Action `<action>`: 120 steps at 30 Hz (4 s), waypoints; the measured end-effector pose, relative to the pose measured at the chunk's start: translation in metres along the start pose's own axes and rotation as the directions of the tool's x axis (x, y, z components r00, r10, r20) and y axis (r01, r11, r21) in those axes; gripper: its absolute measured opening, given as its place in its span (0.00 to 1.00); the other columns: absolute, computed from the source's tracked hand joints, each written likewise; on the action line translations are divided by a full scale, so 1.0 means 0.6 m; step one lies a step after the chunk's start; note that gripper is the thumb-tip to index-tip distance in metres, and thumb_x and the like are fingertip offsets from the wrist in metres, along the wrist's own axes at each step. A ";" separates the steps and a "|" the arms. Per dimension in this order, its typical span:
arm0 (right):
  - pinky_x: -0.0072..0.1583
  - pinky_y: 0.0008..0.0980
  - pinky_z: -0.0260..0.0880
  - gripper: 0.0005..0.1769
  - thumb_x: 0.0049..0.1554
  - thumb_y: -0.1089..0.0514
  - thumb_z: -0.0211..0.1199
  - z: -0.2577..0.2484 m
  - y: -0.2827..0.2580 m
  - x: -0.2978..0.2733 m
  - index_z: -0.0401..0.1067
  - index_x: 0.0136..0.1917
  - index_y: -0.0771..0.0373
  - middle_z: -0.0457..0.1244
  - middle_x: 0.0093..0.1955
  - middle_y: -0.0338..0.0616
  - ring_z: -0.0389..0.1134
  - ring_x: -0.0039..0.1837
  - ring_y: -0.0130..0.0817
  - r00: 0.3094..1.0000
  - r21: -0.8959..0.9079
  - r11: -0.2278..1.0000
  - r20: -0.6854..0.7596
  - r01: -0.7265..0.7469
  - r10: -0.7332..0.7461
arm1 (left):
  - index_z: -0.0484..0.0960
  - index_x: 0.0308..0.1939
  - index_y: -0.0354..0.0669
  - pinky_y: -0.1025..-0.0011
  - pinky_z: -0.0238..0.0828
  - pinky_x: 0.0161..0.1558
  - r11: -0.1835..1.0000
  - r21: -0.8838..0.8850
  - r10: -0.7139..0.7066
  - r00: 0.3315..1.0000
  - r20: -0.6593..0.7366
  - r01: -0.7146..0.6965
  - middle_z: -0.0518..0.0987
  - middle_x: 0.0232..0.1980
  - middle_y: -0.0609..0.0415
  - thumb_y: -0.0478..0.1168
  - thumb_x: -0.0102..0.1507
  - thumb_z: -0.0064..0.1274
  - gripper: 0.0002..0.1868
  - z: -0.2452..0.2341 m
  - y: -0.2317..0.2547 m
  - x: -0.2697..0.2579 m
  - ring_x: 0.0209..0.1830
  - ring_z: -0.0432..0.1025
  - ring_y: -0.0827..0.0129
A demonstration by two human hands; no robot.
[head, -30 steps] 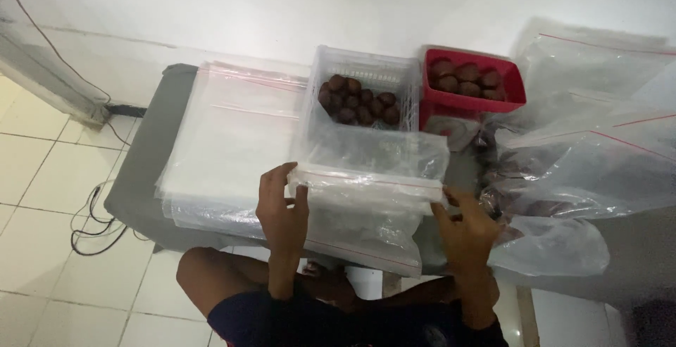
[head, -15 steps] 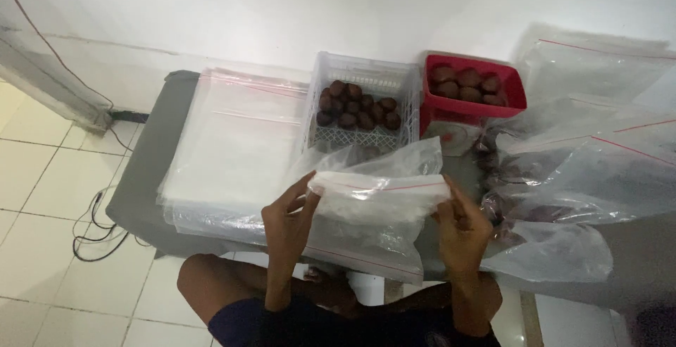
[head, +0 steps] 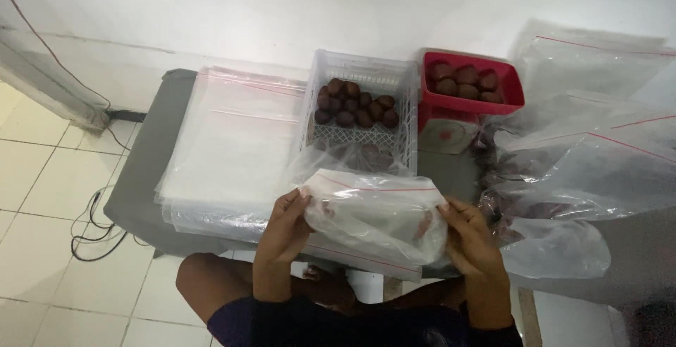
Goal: Packaging small fruits into plastic bags by hand from a storage container.
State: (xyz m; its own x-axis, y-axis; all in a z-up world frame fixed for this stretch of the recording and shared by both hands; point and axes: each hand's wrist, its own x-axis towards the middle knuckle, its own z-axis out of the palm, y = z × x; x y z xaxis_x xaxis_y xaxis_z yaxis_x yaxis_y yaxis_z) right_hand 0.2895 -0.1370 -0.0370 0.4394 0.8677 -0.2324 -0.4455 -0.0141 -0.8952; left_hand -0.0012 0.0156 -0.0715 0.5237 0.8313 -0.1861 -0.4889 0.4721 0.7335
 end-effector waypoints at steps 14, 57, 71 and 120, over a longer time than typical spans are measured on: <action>0.46 0.41 0.74 0.17 0.63 0.51 0.57 0.034 -0.060 -0.045 0.76 0.49 0.68 0.70 0.40 0.52 0.71 0.39 0.40 0.975 0.204 0.958 -0.046 -0.203 0.217 | 0.79 0.49 0.35 0.67 0.60 0.45 0.930 -0.247 -0.306 0.944 -0.120 0.270 0.75 0.44 0.48 0.52 0.66 0.52 0.22 0.008 0.040 -0.009 0.42 0.68 0.65; 0.61 0.46 0.65 0.33 0.56 0.67 0.56 0.057 -0.095 -0.061 0.61 0.75 0.71 0.58 0.74 0.60 0.63 0.66 0.46 0.761 -0.681 0.419 0.325 0.601 -0.562 | 0.74 0.60 0.35 0.46 0.71 0.51 0.594 0.654 0.315 0.883 0.348 -0.469 0.74 0.60 0.35 0.33 0.64 0.55 0.20 0.074 0.112 -0.076 0.45 0.71 0.59; 0.50 0.30 0.79 0.34 0.56 0.58 0.57 0.065 -0.096 -0.101 0.59 0.76 0.63 0.53 0.80 0.50 0.59 0.76 0.41 0.883 -0.689 0.586 0.178 0.427 -0.435 | 0.68 0.68 0.48 0.71 0.63 0.53 0.782 0.538 0.162 0.935 0.315 -0.316 0.70 0.68 0.57 0.38 0.55 0.66 0.38 0.055 0.123 -0.076 0.52 0.69 0.69; 0.63 0.69 0.66 0.18 0.68 0.47 0.42 0.162 -0.168 -0.012 0.63 0.61 0.60 0.44 0.81 0.59 0.66 0.62 0.74 0.917 -0.912 0.112 0.383 0.394 -0.109 | 0.72 0.64 0.75 0.49 0.79 0.43 -0.326 0.885 0.203 0.890 0.408 -0.332 0.72 0.66 0.54 0.34 0.67 0.43 0.27 0.109 0.172 0.069 0.50 0.78 0.46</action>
State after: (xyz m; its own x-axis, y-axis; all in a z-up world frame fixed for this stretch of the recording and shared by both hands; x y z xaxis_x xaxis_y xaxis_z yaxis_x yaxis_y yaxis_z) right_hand 0.2552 -0.0936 0.0918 0.1524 0.9879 0.0298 0.8351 -0.1126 -0.5385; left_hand 0.0158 0.0792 0.0393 0.6519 0.7159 0.2500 0.6032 -0.6894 0.4011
